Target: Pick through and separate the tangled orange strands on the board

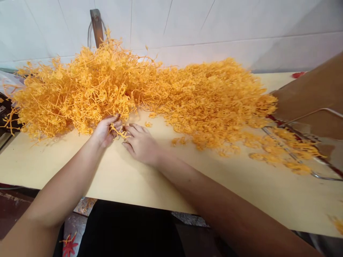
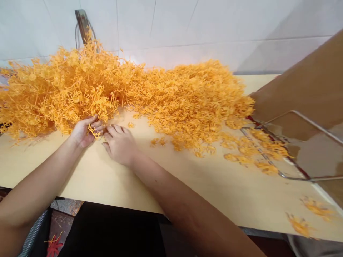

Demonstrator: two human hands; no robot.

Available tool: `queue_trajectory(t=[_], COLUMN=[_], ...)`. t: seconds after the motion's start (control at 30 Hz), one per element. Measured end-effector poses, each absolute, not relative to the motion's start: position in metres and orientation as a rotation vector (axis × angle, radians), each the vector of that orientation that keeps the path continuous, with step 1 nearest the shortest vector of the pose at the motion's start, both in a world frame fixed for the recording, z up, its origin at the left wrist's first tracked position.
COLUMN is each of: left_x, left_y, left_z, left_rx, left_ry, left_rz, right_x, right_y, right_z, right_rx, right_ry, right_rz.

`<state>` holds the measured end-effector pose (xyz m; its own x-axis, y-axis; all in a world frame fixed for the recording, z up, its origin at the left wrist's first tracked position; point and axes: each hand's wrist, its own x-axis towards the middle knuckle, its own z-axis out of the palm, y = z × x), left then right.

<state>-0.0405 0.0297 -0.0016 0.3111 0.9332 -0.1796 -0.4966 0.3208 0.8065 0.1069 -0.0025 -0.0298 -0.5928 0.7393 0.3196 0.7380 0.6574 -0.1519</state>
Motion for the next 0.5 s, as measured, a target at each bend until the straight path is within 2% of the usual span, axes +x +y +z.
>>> queue_trajectory(t=[0.1, 0.3, 0.5], left_x=[-0.042, -0.034, -0.025], left_y=[0.031, 0.028, 0.025], left_z=[-0.002, -0.004, -0.008], left_rx=[0.750, 0.816, 0.798], left_ry=[0.746, 0.828, 0.936], left_rz=[1.109, 1.032, 1.111], right_x=[0.107, 0.145, 0.170], right_y=[0.009, 0.030, 0.035], right_z=[-0.031, -0.033, -0.027], right_rx=[-1.259, -1.742, -1.659], right_ry=[-2.533, -2.283, -1.974], right_rz=[-0.021, -0.152, -0.361])
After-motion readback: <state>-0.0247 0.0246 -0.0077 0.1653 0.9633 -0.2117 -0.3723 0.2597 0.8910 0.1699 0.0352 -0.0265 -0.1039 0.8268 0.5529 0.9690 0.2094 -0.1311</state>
